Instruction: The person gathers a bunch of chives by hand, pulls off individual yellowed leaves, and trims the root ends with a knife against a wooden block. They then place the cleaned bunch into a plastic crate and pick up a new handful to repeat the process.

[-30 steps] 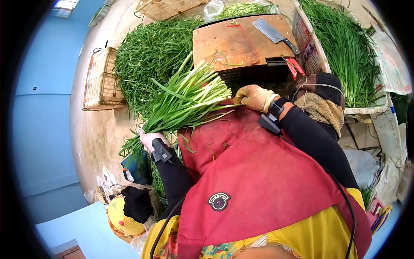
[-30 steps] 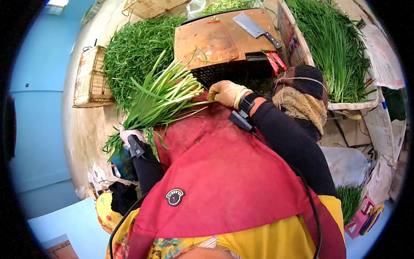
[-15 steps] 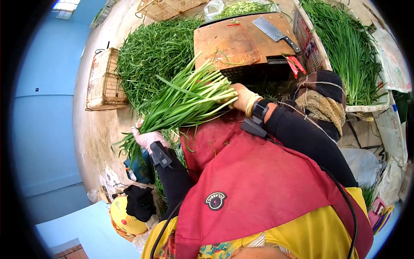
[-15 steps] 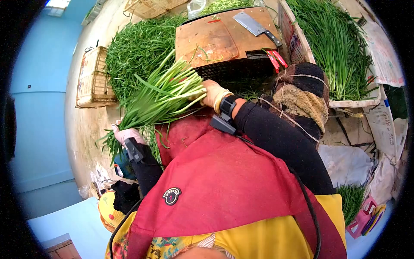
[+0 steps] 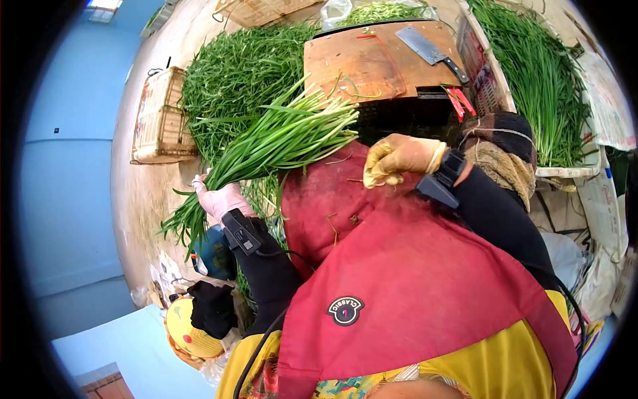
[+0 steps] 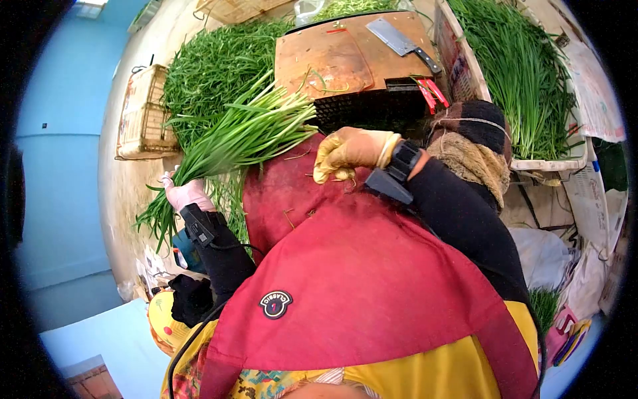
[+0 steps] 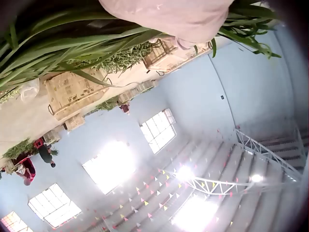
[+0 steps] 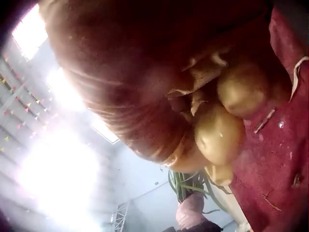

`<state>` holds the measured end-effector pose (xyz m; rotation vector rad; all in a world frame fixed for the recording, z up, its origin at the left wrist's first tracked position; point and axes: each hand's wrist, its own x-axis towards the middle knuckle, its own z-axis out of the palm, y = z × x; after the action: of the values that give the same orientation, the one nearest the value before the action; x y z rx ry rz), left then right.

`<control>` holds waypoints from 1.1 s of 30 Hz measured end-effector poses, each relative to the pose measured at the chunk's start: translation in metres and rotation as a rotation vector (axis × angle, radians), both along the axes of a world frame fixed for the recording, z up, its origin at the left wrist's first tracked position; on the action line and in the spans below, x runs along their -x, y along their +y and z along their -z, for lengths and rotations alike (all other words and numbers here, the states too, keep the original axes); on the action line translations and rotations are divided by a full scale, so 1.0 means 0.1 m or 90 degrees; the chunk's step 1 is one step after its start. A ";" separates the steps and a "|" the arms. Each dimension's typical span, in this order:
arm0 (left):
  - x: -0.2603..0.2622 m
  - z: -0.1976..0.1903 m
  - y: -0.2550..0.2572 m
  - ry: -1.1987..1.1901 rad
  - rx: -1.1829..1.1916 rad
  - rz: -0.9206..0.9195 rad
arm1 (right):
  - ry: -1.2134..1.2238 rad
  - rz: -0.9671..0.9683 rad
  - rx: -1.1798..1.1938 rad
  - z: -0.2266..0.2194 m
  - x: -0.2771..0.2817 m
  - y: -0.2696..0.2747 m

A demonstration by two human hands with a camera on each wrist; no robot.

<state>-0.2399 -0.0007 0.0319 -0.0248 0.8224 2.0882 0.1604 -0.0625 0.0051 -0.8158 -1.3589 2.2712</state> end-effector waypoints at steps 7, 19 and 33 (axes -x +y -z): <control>-0.23 -0.17 -0.11 -0.009 0.049 -0.024 | -0.210 0.123 -0.043 0.05 0.06 0.15; 0.03 0.05 -0.11 0.052 -0.012 0.055 | -0.380 0.238 -0.458 0.24 0.48 0.11; 0.03 0.00 -0.14 0.020 -0.004 0.022 | -0.702 -0.037 -0.506 0.77 -0.14 0.22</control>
<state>-0.2427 -0.0142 0.0322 0.0262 0.8288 2.0634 0.1740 -0.0409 -0.0717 -1.7638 -2.4556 0.9738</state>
